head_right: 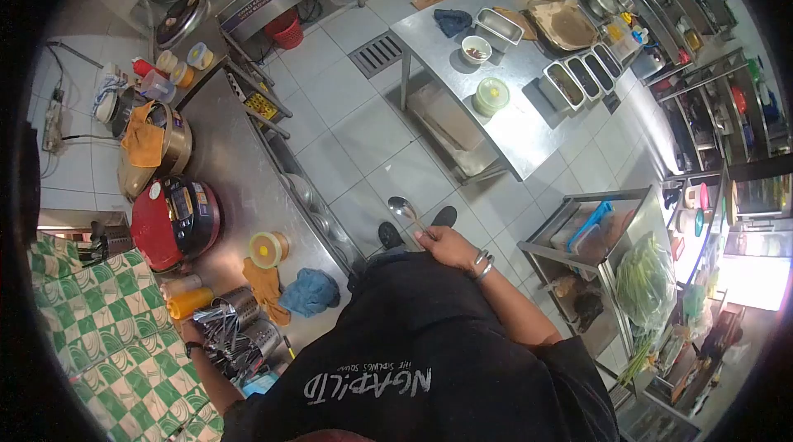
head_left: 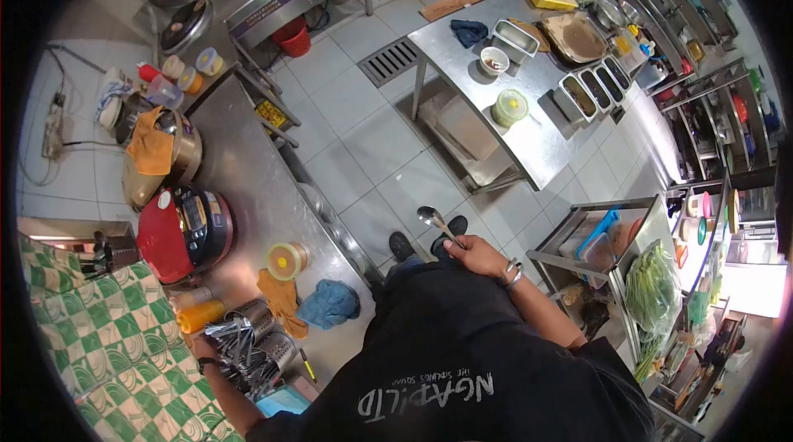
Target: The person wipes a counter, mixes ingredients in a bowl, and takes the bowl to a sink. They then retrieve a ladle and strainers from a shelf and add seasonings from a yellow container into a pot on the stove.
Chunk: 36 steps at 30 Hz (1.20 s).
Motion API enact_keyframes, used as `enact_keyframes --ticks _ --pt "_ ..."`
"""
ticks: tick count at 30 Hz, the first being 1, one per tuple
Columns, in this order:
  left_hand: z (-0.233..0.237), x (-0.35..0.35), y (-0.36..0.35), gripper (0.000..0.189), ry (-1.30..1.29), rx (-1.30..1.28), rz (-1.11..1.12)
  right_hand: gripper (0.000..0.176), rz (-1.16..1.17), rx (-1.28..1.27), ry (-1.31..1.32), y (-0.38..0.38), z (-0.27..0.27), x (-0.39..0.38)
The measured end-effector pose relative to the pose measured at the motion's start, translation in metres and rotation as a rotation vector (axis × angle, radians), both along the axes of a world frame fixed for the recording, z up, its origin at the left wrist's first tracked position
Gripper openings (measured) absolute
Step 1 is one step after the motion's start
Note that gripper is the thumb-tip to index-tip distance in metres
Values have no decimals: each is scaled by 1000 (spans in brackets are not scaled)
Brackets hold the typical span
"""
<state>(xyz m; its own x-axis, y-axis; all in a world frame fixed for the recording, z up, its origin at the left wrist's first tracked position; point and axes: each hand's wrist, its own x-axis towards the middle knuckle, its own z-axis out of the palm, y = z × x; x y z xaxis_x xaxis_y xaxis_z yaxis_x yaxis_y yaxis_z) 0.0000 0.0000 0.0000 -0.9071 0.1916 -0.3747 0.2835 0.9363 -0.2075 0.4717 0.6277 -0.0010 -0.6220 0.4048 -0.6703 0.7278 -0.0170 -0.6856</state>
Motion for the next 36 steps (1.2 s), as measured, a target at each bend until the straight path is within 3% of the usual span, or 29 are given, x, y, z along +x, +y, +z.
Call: enact_keyframes --ticks 2,3,5,9,11,17,21,26,30,34,35,36 --pt "6 3 8 32 -70 406 289 54 -26 -10 8 -1 -3 0" --pt "-9 4 3 32 -82 413 291 54 -26 -2 -4 4 -2 5" --pt "-43 -13 -40 16 67 98 -139 54 -13 -2 -10 4 -2 7" --pt "-23 -1 -25 9 3 242 -15 53 -10 -6 -21 3 4 2" --pt "-24 -8 -35 11 115 253 -223 53 -5 -5 1 2 1 -5" --pt "-35 -16 -38 10 74 335 -46 53 0 0 17 3 -8 -11" --pt "-22 -1 -18 9 98 302 -72 51 5 10 -10 4 -3 -12" --pt "-7 3 -13 9 82 369 -12 48 -167 -20 74 16 6 -10" --pt "20 6 -13 6 148 226 -61 46 -377 -72 151 60 27 -3" --pt "54 3 -29 8 286 114 6 33 -769 -128 358 141 18 17" --pt "61 2 -41 8 270 139 6 30 -772 -29 375 166 13 20" --pt "70 9 -45 9 330 156 -78 30 -567 311 380 198 -8 33"
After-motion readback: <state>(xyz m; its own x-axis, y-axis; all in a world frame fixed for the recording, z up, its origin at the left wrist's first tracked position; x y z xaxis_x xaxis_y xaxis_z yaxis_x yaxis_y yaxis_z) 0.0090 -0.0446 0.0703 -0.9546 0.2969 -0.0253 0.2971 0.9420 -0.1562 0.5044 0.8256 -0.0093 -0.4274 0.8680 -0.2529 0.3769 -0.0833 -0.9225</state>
